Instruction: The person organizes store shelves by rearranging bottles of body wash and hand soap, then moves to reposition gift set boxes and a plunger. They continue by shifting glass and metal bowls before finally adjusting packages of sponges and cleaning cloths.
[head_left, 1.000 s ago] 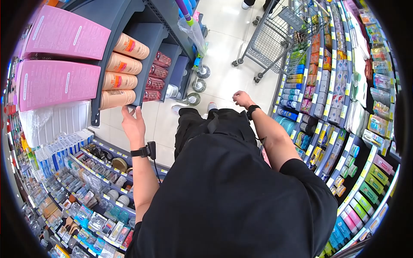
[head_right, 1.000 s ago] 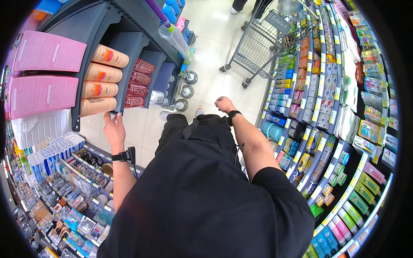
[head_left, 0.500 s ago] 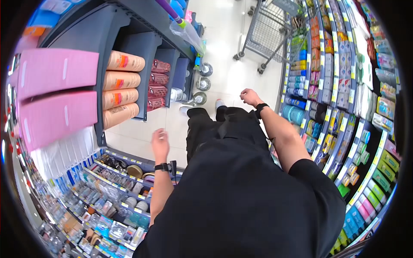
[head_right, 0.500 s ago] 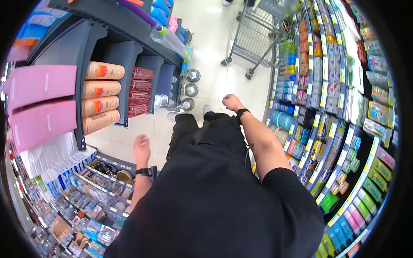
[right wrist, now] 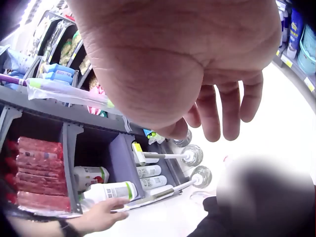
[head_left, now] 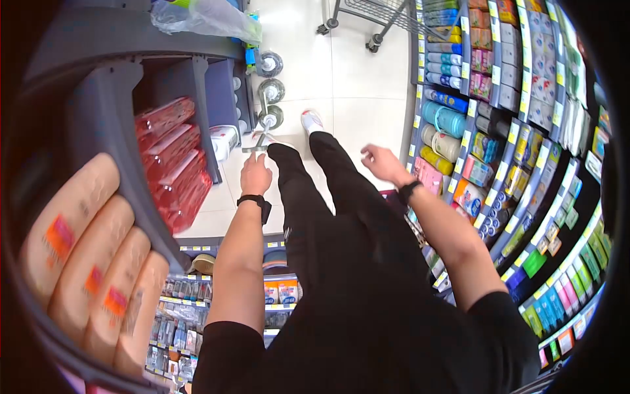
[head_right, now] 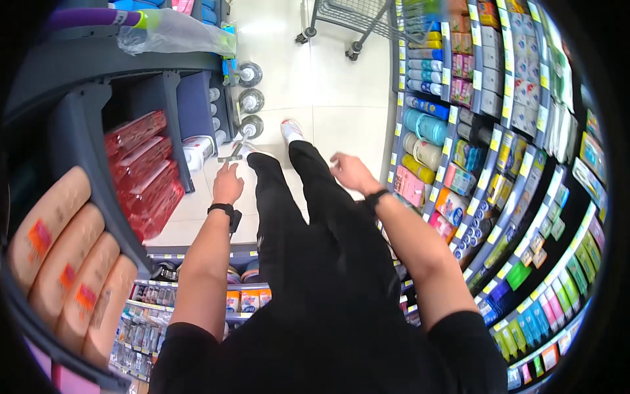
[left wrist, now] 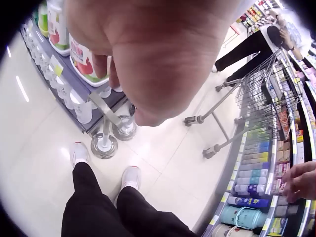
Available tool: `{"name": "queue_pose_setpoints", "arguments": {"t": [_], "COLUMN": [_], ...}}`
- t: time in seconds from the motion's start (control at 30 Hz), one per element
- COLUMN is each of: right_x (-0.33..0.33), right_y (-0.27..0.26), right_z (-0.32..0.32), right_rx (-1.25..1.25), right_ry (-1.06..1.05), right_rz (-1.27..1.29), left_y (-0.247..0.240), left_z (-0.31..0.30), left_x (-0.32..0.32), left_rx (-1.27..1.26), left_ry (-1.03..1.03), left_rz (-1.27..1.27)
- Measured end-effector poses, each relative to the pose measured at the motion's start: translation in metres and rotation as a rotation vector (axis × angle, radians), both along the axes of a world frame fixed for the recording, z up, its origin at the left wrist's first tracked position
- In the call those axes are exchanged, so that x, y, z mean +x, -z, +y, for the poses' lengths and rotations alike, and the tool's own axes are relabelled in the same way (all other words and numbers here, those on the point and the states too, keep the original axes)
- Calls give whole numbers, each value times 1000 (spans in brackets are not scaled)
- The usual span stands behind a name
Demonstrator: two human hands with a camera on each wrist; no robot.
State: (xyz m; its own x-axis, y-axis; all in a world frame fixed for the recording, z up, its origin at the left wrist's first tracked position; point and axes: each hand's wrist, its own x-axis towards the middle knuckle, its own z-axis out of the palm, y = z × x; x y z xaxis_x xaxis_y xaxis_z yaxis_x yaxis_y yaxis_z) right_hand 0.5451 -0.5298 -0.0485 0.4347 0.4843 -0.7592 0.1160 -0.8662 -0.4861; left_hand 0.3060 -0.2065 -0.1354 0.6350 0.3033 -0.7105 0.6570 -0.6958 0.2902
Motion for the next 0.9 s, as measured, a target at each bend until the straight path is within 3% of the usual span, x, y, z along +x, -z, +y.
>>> {"name": "queue_pose_setpoints", "arguments": {"t": [0.13, 0.27, 0.33, 0.43, 0.47, 0.57, 0.67, 0.77, 0.9], "right_x": [-13, -23, -25, -21, -22, -17, -14, -6, 18], "right_y": [-19, 4, 11, 18, 17, 17, 16, -11, -28], "right_z": [-2, -30, -41, -48, -48, -42, -35, -27, -38], "right_rx": [-105, -181, -227, -246, -246, -211, -176, -81, -34], "right_ry": [92, 101, 170, 115, 83, 88, 150, 126, 142], "right_rz": [221, 229, 245, 232, 224, 233, 241, 170, 136], "left_y": [59, 106, 119, 124, 119, 90, 33, -35, -124], "left_z": [-8, -3, 6, 9, 6, -16, -28, -40, -51], "left_x": [-9, -13, -6, -5, -7, 4, 9, -5, -25], "left_rx": [122, 262, 127, -5, -6, -86, -181, -115, -146], "left_ry": [130, 177, 224, 212, 209, -63, -321, -545, -700], "left_rz": [118, 107, 337, 313, 323, 205, 94, -93, -230]}}
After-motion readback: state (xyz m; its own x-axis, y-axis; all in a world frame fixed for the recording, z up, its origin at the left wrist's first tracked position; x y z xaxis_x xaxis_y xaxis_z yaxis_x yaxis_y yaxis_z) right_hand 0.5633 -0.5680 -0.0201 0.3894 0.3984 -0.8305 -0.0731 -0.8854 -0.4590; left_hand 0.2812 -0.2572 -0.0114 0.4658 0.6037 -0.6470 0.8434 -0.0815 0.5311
